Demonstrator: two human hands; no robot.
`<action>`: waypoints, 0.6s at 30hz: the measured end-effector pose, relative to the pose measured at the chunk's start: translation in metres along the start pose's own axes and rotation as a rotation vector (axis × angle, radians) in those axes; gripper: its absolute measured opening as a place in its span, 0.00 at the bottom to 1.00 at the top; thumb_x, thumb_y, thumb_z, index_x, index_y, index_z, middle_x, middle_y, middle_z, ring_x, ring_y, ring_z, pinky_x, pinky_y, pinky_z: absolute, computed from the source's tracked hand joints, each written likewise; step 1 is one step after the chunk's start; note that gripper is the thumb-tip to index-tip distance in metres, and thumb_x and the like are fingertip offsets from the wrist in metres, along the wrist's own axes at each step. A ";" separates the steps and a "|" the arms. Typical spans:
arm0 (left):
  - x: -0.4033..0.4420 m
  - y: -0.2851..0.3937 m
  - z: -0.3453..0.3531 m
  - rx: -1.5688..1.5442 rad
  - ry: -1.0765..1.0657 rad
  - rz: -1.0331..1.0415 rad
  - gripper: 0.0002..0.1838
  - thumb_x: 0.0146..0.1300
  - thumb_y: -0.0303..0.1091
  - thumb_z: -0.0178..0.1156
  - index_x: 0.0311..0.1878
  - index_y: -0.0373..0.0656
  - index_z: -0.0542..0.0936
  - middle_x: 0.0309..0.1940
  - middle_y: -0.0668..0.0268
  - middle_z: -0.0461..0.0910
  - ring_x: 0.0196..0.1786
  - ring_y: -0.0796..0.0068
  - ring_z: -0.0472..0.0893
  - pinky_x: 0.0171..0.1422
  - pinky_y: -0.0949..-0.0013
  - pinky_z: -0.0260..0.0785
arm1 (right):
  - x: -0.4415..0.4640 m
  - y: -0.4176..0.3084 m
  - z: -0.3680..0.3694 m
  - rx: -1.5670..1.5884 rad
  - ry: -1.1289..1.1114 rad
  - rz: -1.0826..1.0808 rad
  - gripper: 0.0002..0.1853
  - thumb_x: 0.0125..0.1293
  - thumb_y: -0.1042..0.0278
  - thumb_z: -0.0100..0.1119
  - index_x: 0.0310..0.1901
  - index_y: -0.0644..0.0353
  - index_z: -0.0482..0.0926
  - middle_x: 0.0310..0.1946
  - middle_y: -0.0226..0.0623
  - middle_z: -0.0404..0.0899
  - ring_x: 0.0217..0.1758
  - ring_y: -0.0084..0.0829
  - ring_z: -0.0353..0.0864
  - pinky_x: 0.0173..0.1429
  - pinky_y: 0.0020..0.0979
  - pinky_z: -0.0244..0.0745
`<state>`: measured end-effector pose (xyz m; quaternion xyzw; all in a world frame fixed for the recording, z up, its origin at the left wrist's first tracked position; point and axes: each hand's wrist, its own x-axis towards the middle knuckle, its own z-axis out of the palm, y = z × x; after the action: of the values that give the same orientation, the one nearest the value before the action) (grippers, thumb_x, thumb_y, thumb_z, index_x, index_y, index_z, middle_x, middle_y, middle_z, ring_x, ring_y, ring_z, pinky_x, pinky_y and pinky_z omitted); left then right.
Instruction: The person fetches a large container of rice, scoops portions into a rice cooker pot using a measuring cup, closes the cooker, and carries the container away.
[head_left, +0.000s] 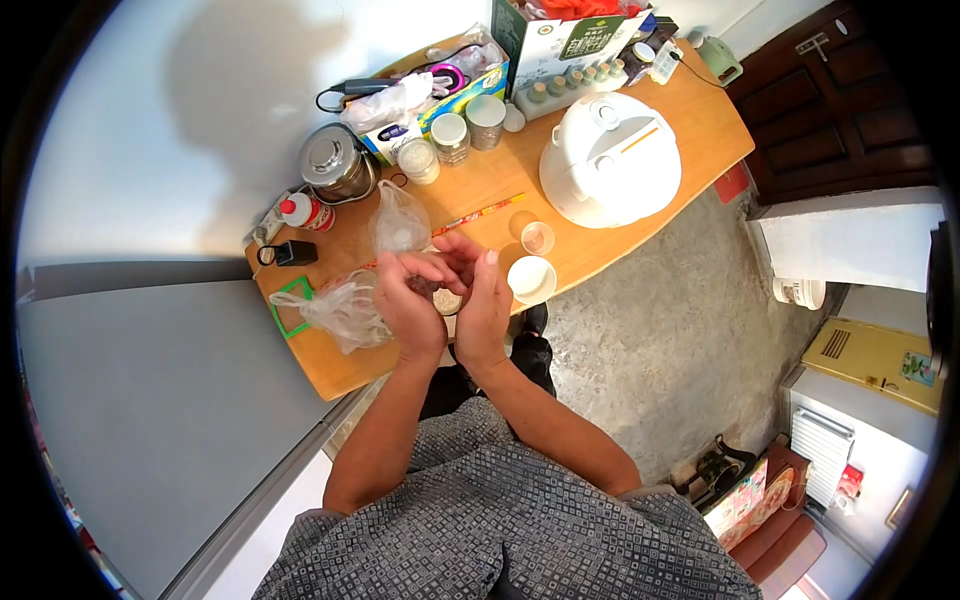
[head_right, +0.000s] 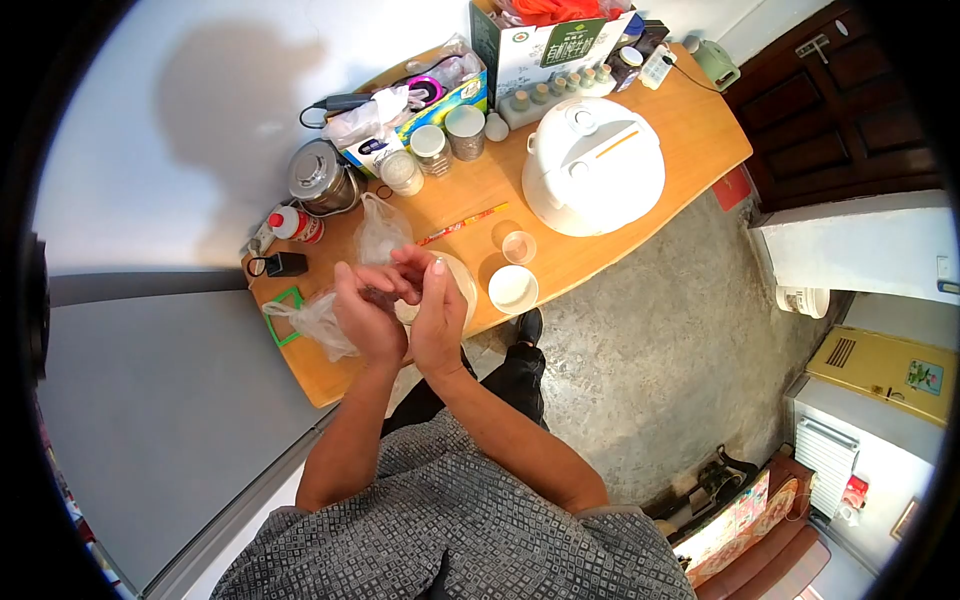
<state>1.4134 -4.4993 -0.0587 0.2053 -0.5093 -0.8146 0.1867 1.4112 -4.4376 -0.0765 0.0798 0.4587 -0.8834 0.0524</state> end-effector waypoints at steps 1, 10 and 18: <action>0.003 0.003 -0.002 -0.107 0.019 -0.100 0.27 0.78 0.49 0.38 0.24 0.43 0.69 0.21 0.61 0.75 0.28 0.68 0.75 0.36 0.65 0.68 | 0.001 -0.001 -0.001 0.024 0.011 0.028 0.27 0.82 0.52 0.33 0.57 0.70 0.74 0.51 0.42 0.80 0.52 0.30 0.79 0.60 0.32 0.74; 0.034 -0.001 -0.037 -0.611 0.208 -0.496 0.14 0.71 0.39 0.48 0.27 0.48 0.70 0.26 0.69 0.73 0.27 0.75 0.72 0.35 0.70 0.68 | 0.009 -0.012 0.000 0.184 0.092 0.164 0.27 0.81 0.50 0.35 0.56 0.68 0.74 0.48 0.42 0.81 0.51 0.32 0.81 0.59 0.33 0.76; 0.042 -0.012 -0.056 -0.785 0.129 -0.534 0.11 0.70 0.34 0.48 0.28 0.47 0.71 0.27 0.68 0.74 0.27 0.76 0.73 0.34 0.71 0.69 | -0.016 -0.016 0.004 -0.108 -0.157 -0.021 0.22 0.81 0.59 0.38 0.56 0.71 0.74 0.50 0.44 0.80 0.52 0.31 0.79 0.62 0.33 0.73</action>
<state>1.4060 -4.5580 -0.0983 0.2930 -0.0800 -0.9505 0.0657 1.4242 -4.4312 -0.0588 0.0025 0.5008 -0.8616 0.0830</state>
